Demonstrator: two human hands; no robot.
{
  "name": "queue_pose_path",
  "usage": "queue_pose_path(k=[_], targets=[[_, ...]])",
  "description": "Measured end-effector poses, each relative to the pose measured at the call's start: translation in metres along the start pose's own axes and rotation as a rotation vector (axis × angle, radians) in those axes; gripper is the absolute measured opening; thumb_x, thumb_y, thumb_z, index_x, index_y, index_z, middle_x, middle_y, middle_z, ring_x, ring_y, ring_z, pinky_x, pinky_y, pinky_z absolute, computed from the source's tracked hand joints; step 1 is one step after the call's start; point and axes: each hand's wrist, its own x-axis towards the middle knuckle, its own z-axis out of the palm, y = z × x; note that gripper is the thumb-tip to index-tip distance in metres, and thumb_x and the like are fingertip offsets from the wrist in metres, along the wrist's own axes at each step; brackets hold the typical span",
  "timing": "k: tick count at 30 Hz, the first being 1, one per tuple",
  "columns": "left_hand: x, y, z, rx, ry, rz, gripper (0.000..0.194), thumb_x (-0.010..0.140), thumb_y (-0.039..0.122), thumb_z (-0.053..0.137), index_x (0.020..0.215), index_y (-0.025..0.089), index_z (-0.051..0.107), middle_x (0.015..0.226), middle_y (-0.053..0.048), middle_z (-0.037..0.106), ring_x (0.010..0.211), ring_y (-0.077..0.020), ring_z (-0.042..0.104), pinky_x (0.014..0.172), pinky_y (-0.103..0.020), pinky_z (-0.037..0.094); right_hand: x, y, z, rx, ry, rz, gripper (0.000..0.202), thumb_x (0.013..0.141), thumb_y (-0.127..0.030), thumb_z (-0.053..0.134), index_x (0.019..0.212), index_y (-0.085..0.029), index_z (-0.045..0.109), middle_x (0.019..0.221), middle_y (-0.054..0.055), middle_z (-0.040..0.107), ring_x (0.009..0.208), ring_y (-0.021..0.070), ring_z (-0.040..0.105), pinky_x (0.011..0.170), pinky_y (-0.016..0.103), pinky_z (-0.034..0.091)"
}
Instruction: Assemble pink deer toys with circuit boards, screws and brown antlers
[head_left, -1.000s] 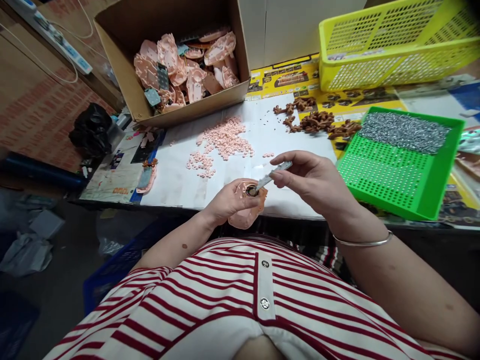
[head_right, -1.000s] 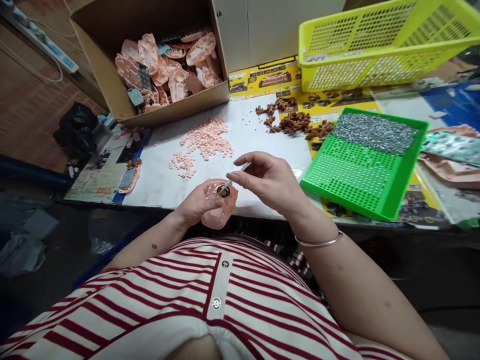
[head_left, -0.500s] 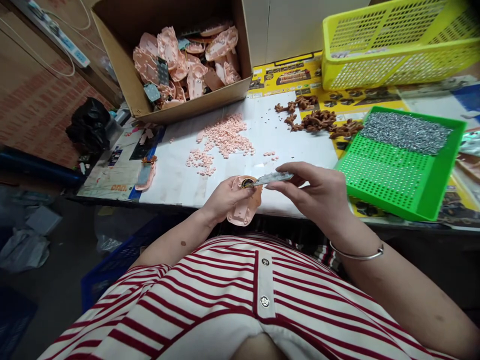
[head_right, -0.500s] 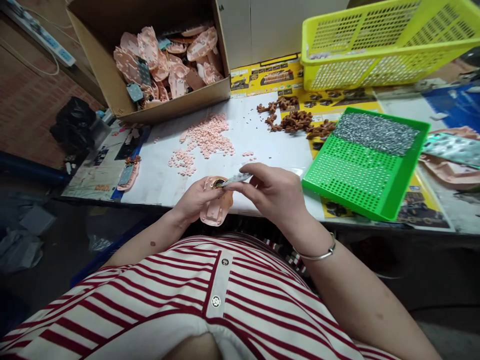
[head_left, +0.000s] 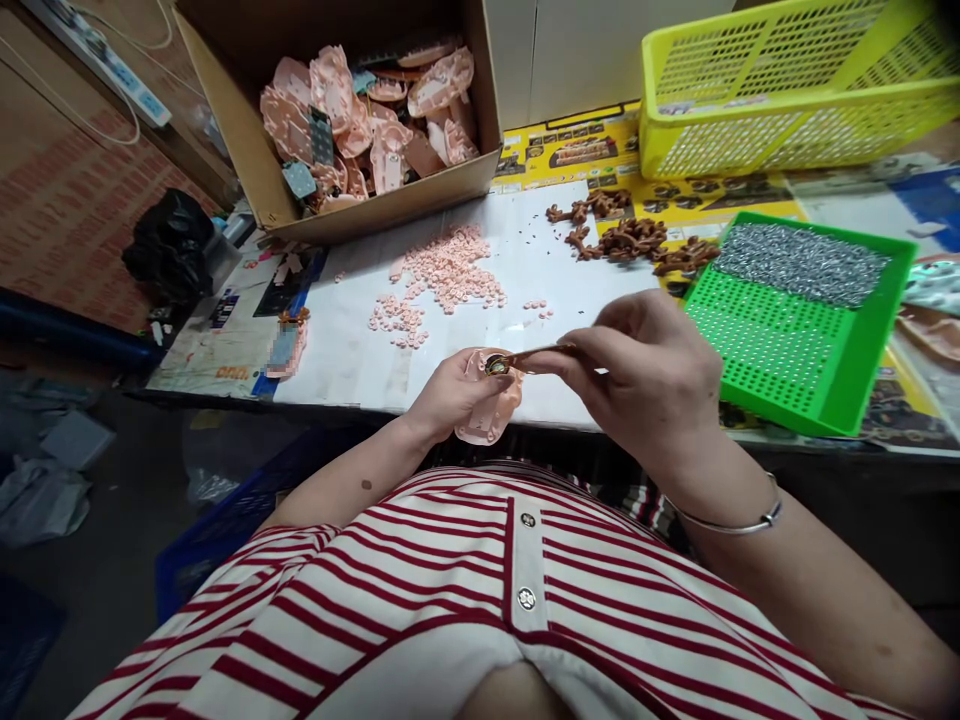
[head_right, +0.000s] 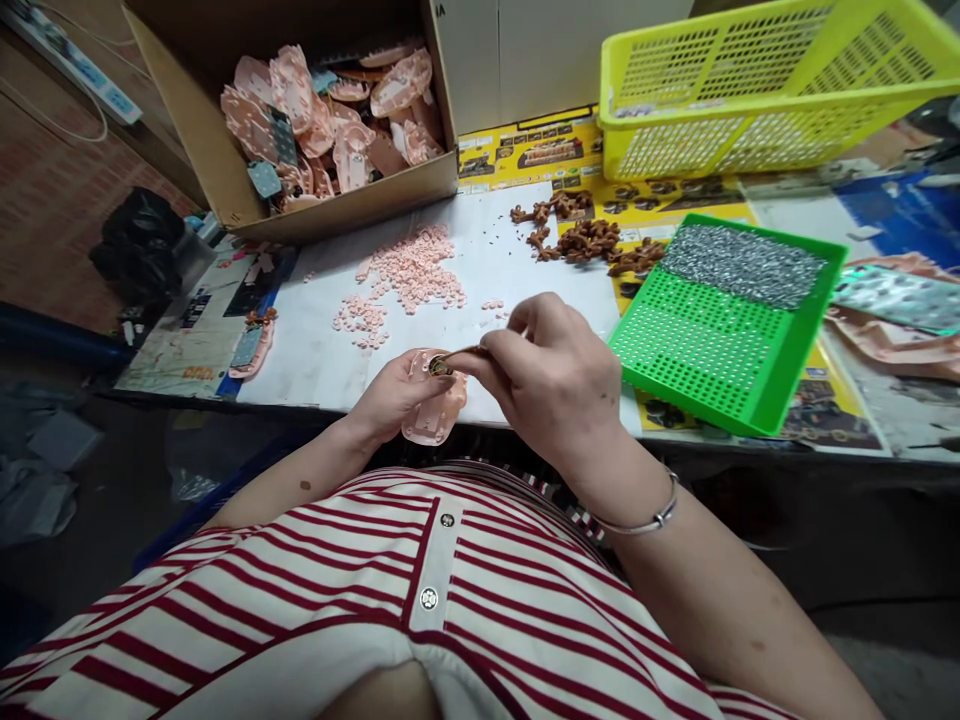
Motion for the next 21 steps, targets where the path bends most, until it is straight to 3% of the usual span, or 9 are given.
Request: queue_pose_path(k=[4, 8, 18, 21], targets=[[-0.002, 0.001, 0.002, -0.012, -0.005, -0.009, 0.056, 0.059, 0.042, 0.096, 0.097, 0.013, 0.068, 0.087, -0.002, 0.071, 0.077, -0.0131, 0.064, 0.076, -0.026, 0.047, 0.009, 0.002, 0.008, 0.242, -0.163, 0.145, 0.029, 0.098, -0.044, 0.061, 0.083, -0.024, 0.074, 0.08, 0.006, 0.075, 0.069, 0.0183, 0.064, 0.061, 0.031, 0.044], [-0.003, 0.004, 0.001, -0.029, -0.063, -0.015, 0.048, 0.065, 0.044, 0.092, 0.094, 0.013, 0.07, 0.087, -0.003, 0.071, 0.077, -0.0143, 0.064, 0.076, -0.026, 0.047, 0.016, 0.004, 0.017, 0.31, -0.194, 0.235, 0.029, 0.096, -0.046, 0.063, 0.08, -0.024, 0.072, 0.078, 0.006, 0.078, 0.069, 0.0204, 0.067, 0.062, 0.033, 0.046], [-0.002, 0.004, -0.002, -0.121, -0.087, -0.189, 0.048, 0.06, 0.039, 0.095, 0.089, 0.011, 0.068, 0.079, -0.002, 0.07, 0.07, -0.0131, 0.064, 0.07, -0.026, 0.047, 0.023, 0.005, 0.027, 0.372, -0.207, 0.138, 0.02, 0.094, -0.036, 0.067, 0.08, -0.023, 0.071, 0.079, 0.004, 0.077, 0.072, 0.0195, 0.068, 0.067, 0.032, 0.048], [0.0, 0.002, -0.002, -0.148, -0.076, -0.217, 0.051, 0.056, 0.037, 0.097, 0.089, 0.011, 0.067, 0.077, -0.001, 0.07, 0.066, -0.0125, 0.064, 0.066, -0.025, 0.047, 0.019, 0.006, 0.028, 0.388, -0.206, 0.171, 0.019, 0.095, -0.037, 0.066, 0.082, -0.024, 0.071, 0.079, 0.004, 0.077, 0.073, 0.0199, 0.068, 0.068, 0.033, 0.05]])
